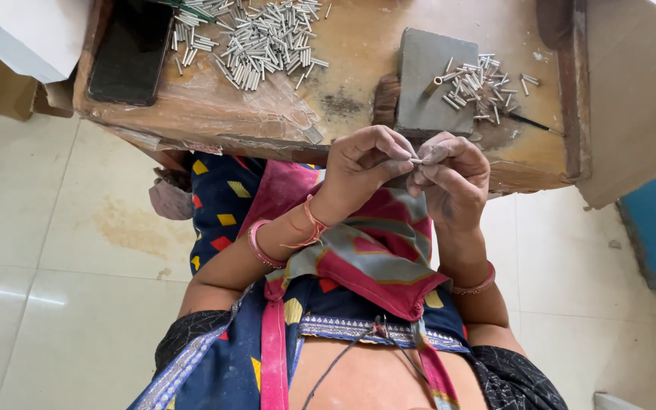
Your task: The person sits at a workbench and works small metal cylindrical components one at a time, picking pieces from a pile on the table, rubbing each between the fingers with a powdery substance on the hands, and placing the worked pieces on a stone slab and in a pile beside it. The hands are visibly coated in white powder throughout the episode.
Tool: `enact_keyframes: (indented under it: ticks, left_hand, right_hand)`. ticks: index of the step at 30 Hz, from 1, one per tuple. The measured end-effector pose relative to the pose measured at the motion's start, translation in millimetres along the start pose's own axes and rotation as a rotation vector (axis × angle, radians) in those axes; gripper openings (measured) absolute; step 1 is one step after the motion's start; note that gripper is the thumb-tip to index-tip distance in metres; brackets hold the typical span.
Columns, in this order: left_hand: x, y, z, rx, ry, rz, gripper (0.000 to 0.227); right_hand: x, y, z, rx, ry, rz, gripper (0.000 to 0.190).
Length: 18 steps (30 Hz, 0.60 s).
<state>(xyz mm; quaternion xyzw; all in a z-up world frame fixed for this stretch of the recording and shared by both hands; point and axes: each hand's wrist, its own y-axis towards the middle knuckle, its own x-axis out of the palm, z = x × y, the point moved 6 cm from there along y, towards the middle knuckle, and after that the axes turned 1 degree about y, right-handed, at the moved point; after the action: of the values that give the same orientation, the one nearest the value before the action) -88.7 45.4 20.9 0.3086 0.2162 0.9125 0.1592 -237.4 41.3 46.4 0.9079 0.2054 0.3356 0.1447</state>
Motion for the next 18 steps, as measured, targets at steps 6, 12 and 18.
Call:
enact_keyframes:
  ticks: [6,12,18]
  left_hand:
    - [-4.7,1.2,-3.7,0.012,0.023,-0.016,0.015]
    - [-11.4,0.2,-12.9,-0.001,-0.014,0.02,0.016]
    - [-11.8,3.1,-8.0,0.027,0.028,-0.028,0.016]
  right_hand:
    - [-4.2,-1.4,2.5,-0.034,-0.079,0.017,0.015]
    - [15.1,-8.1,-18.4,-0.274,-0.68,0.06,0.017]
    - [26.0,-9.1,-28.4,-0.26,-0.909,-0.014,0.015]
